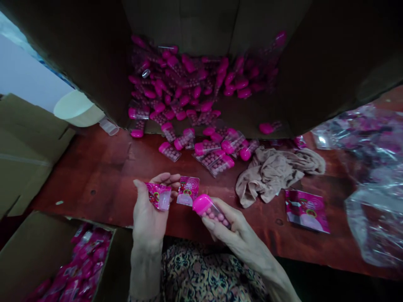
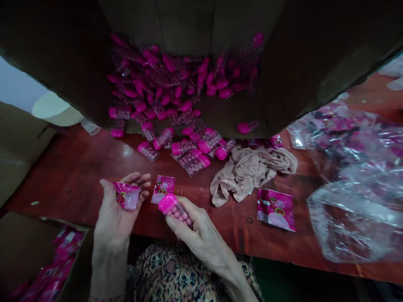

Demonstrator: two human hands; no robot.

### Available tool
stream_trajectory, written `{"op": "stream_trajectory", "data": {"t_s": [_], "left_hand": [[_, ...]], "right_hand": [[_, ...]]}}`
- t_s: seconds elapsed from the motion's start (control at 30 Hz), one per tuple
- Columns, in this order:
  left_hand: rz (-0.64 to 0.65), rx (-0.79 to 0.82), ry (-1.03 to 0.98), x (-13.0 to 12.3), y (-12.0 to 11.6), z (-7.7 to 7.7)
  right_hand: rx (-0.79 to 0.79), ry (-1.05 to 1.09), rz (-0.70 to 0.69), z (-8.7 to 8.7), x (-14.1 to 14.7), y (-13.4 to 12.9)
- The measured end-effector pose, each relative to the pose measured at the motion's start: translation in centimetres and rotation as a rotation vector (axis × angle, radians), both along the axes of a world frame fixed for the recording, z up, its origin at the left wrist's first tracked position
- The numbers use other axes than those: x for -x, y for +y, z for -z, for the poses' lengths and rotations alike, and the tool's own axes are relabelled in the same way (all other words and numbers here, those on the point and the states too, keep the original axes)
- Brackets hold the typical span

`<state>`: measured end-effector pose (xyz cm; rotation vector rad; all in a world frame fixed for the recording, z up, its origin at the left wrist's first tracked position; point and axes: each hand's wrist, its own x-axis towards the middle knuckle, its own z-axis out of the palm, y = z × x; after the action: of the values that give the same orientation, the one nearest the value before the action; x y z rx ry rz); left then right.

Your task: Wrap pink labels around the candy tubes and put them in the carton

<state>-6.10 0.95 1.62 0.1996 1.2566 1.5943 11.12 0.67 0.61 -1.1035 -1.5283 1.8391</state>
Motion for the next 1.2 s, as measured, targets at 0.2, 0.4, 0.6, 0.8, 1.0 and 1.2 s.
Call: {"op": "stream_trajectory", "data": {"t_s": [0.2, 0.4, 0.6, 0.8, 1.0, 1.2], "left_hand": [[0.052, -0.040, -0.138, -1.2, 0.2, 0.1], [0.078, -0.047, -0.135, -2.3, 0.0, -0.4], [0.146, -0.095, 0.070, -3.2, -0.8, -0.5], [0.326, -0.172, 0.272, -3.7, -2.0, -0.6], [0.238, -0.007, 0.028, -3.0, -2.3, 0.5], [0.158, -0.032, 0.026, -3.4, -2.4, 0.4]], "right_hand": [[-0.425, -0.141, 0.235, 1.3, 1.0, -0.5], [-0.925, -0.834, 0.332, 3.3, 0.3, 0.2], [-0.868, -0.584, 0.429, 0.8, 1.2, -0.6], [-0.371, -0.026, 0.378, -1.0, 3.1, -0.9], [-0.276, 0.002, 0.527, -0.4, 3.0, -0.7], [-0.567, -0.139, 0.508, 0.4, 3.1, -1.2]]}}
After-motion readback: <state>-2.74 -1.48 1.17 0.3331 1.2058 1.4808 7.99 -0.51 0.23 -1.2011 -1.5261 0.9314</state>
